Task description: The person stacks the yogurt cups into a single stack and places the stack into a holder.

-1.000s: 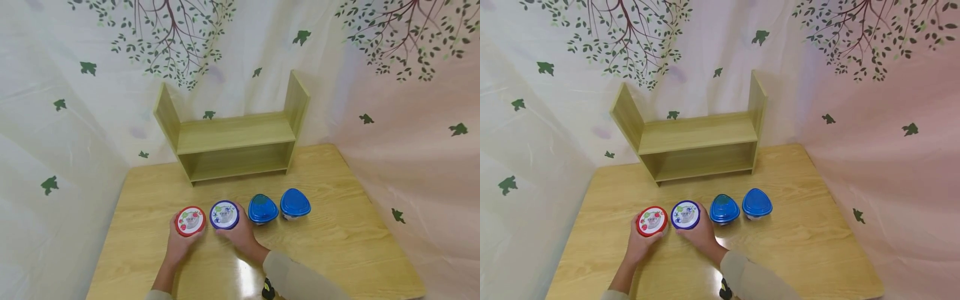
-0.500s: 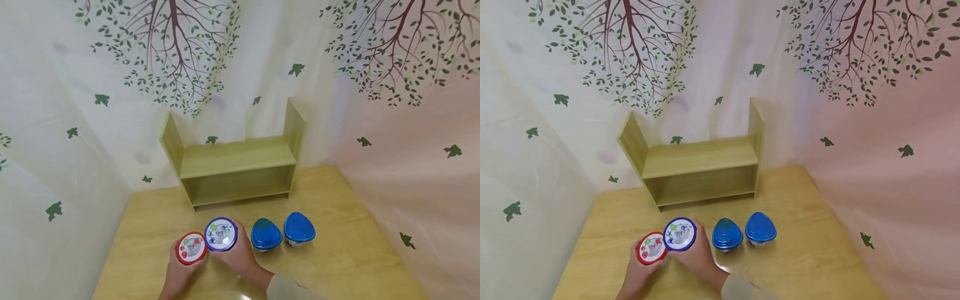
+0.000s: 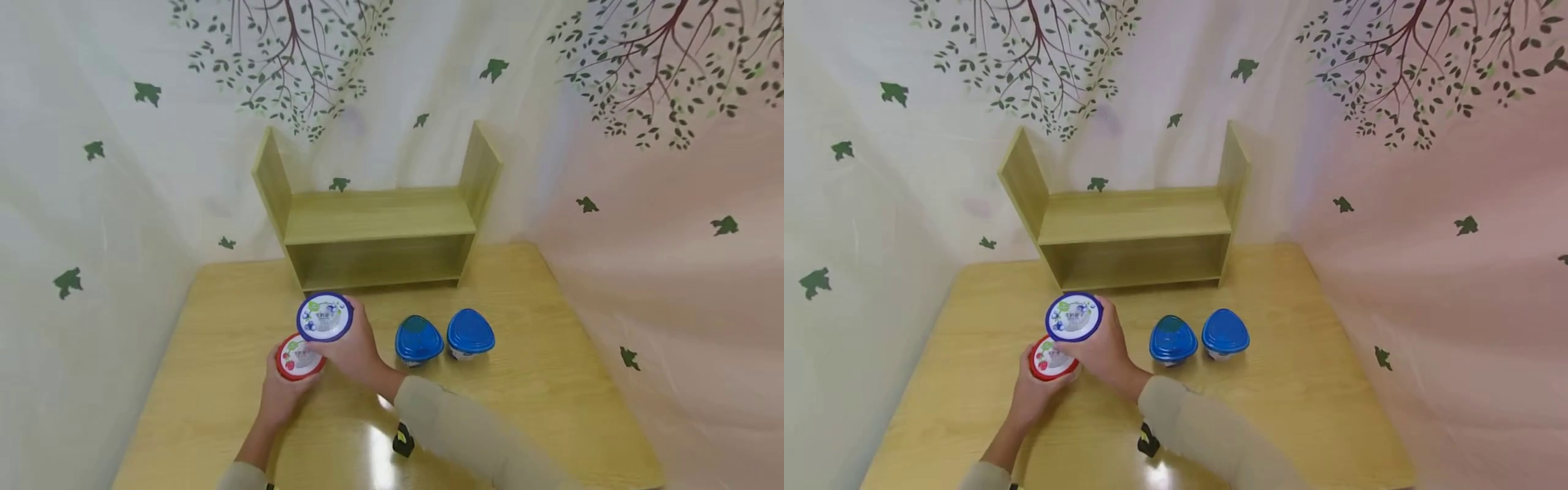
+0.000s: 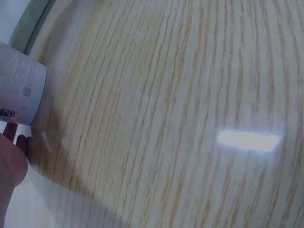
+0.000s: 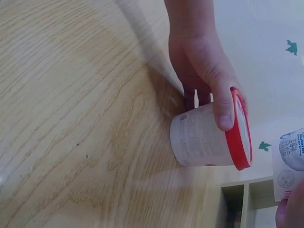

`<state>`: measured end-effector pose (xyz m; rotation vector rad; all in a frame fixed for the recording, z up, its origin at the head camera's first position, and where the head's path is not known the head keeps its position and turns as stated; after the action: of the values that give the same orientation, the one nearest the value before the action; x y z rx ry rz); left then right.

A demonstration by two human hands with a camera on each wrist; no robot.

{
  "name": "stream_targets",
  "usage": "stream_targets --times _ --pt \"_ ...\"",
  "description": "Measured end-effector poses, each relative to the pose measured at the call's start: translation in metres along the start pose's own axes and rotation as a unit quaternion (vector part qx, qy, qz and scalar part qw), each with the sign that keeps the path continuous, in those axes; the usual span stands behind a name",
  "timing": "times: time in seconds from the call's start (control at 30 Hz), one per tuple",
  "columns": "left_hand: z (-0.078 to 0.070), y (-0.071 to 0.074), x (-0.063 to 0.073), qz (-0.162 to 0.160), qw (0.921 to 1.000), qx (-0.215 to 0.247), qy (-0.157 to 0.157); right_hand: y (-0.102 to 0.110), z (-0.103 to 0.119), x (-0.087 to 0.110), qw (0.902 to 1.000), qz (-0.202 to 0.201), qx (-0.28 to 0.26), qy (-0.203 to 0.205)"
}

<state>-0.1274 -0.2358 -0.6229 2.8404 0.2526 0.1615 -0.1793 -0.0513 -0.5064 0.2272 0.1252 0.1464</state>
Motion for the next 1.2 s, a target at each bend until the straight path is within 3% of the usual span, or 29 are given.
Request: stream_targets --times 0.1,0.2,0.47,0.6,0.9,1.07,1.2 --pt "-0.01 -0.001 -0.017 0.015 0.9998 0.004 -0.008 0.002 0.009 -0.014 1.0 0.003 -0.002 0.001" --pt "-0.01 -0.004 -0.017 0.017 0.9998 0.003 -0.006 0.002 0.007 -0.017 1.0 -0.002 0.003 0.003" --pt "-0.007 -0.002 -0.012 0.006 1.0 -0.001 -0.002 -0.016 0.004 -0.016 0.9997 0.011 0.02 -0.006" --pt "-0.002 -0.001 -0.005 0.005 1.0 0.006 0.002 -0.027 0.001 -0.008 0.9996 0.016 0.014 -0.018" --pt "0.003 -0.003 0.015 -0.029 0.9992 0.01 -0.024 -0.047 -0.005 0.014 0.9988 0.024 0.008 -0.042" --pt "-0.006 -0.004 0.015 -0.037 0.9974 0.012 -0.061 -0.055 0.0 0.017 0.9992 0.033 0.015 -0.014" --pt "-0.025 -0.006 0.011 -0.022 0.9909 0.025 -0.131 -0.056 0.002 0.015 0.999 0.033 0.031 0.007"
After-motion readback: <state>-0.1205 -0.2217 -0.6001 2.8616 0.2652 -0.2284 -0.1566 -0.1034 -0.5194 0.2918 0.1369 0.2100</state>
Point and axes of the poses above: each hand's wrist, its own x-axis away from the middle knuckle, its own y-axis out of the back of the hand, z = x × y, the point moved 5 cm from there along -x, towards the middle knuckle, and after that the axes turned 3 degrees about z, right-handed, at the moved point
